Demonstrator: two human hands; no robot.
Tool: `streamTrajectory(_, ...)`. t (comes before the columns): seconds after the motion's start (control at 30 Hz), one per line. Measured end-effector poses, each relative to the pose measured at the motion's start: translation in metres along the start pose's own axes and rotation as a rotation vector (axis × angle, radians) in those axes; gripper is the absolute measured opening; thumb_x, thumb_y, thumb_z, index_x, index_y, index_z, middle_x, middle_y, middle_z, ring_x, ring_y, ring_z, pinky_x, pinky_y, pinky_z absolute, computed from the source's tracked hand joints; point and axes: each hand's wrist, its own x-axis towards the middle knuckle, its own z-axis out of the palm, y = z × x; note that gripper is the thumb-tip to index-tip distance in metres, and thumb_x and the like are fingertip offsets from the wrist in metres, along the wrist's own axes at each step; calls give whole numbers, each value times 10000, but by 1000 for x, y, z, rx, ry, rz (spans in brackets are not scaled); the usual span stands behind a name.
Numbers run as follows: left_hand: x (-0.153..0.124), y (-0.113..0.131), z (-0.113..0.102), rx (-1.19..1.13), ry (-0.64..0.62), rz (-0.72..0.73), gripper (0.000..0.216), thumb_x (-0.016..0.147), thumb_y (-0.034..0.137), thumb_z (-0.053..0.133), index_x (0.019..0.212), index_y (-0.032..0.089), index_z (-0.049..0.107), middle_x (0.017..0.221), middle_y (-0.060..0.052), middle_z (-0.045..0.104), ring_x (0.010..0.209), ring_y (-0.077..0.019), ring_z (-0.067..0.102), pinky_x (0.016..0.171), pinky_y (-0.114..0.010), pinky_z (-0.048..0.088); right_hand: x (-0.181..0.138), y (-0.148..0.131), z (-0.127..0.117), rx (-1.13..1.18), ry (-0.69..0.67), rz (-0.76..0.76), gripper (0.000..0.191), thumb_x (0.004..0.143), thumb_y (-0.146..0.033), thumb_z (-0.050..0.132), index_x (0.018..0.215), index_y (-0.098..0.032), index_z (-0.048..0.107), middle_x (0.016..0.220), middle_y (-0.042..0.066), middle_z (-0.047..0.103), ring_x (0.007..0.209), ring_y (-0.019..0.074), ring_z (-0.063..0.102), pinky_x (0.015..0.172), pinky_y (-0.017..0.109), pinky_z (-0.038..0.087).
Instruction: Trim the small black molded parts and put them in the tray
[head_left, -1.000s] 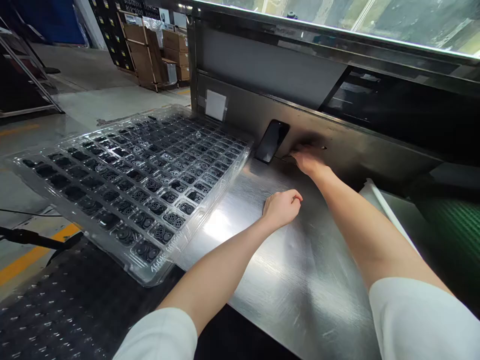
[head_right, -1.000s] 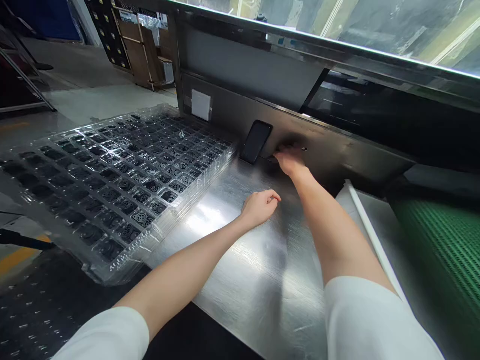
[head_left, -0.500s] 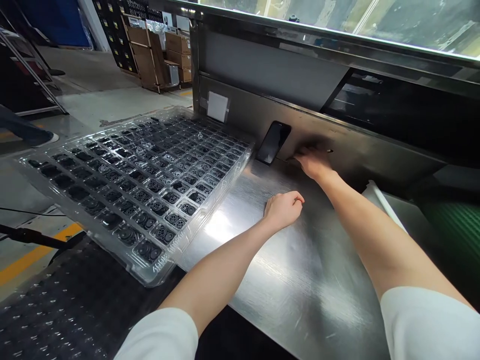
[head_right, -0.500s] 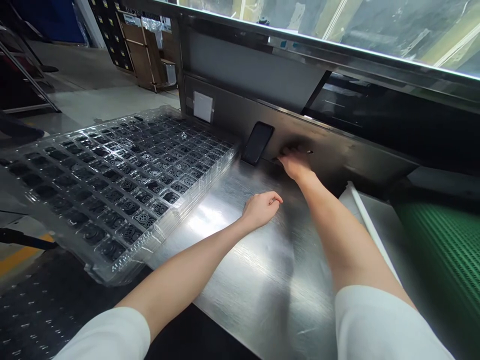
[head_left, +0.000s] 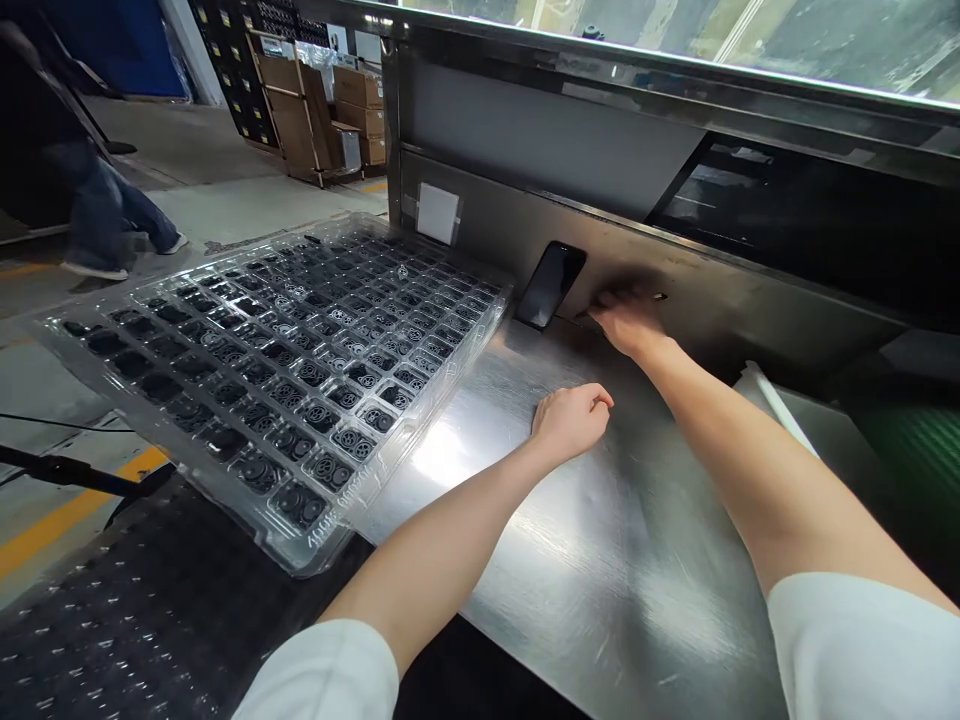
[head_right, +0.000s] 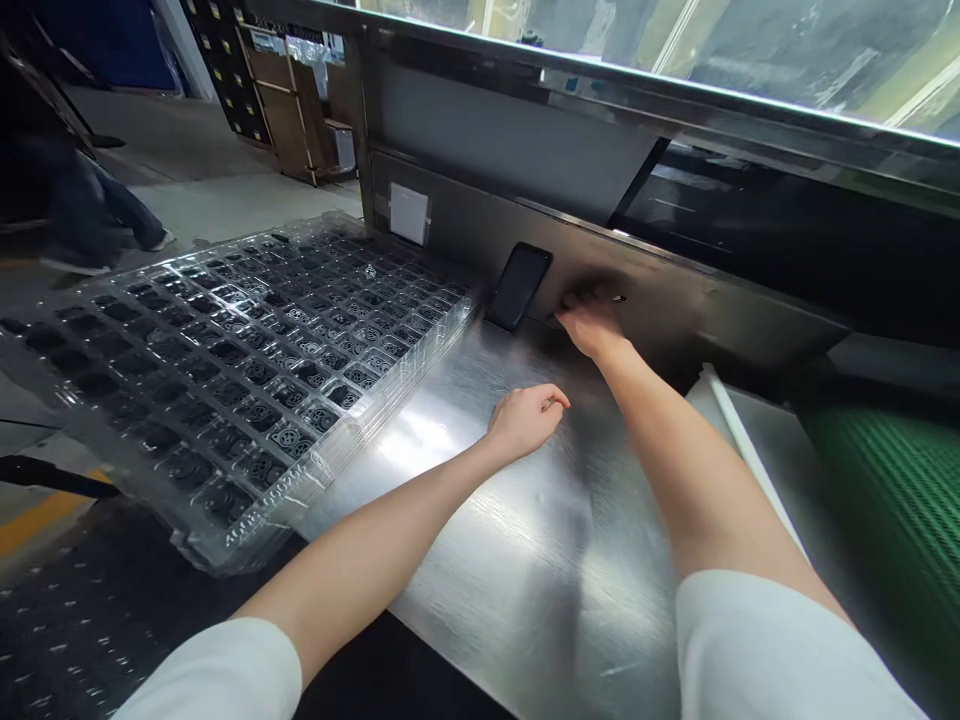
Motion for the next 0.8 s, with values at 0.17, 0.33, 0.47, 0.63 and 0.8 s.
streamTrajectory(0.17,-1,0,-1,-7,-5,2,282,927,269,499,1031,308,758,829,37,732,830,-186,669,845,-289,503,-8,4,0,1,-20,-6,379,1056,-123,392,1165,-77,752,1166,201,635,1044,313,535,956,434,242)
streamTrajectory(0.33,-2,1,-1,-10,-3,-8,286,927,271,498,1034,312,760,839,37,735,842,-186,673,859,-286,509,-13,8,7,8,-26,15,376,1049,-117,401,1183,-89,751,1163,183,647,1015,300,527,942,436,242)
streamTrajectory(0.47,-2,1,-1,-2,-6,-8,287,931,270,504,1046,319,762,837,39,734,851,-184,678,878,-279,516,-10,6,11,30,1,37,356,1038,-130,417,1172,-120,747,1189,177,647,1019,288,515,946,428,253)
streamTrajectory(0.63,-1,1,-2,9,-4,-8,284,936,276,503,1049,317,760,825,44,732,836,-185,675,863,-282,519,0,-2,12,49,23,62,390,1043,-134,379,1211,-145,731,1202,166,648,1047,307,533,974,435,275)
streamTrajectory(0.8,-2,3,-2,27,-10,-11,280,948,281,505,1057,318,760,836,39,735,865,-187,687,883,-280,524,5,-4,14,75,20,63,394,1043,-149,364,1184,-148,732,1184,178,649,1068,323,537,991,446,292)
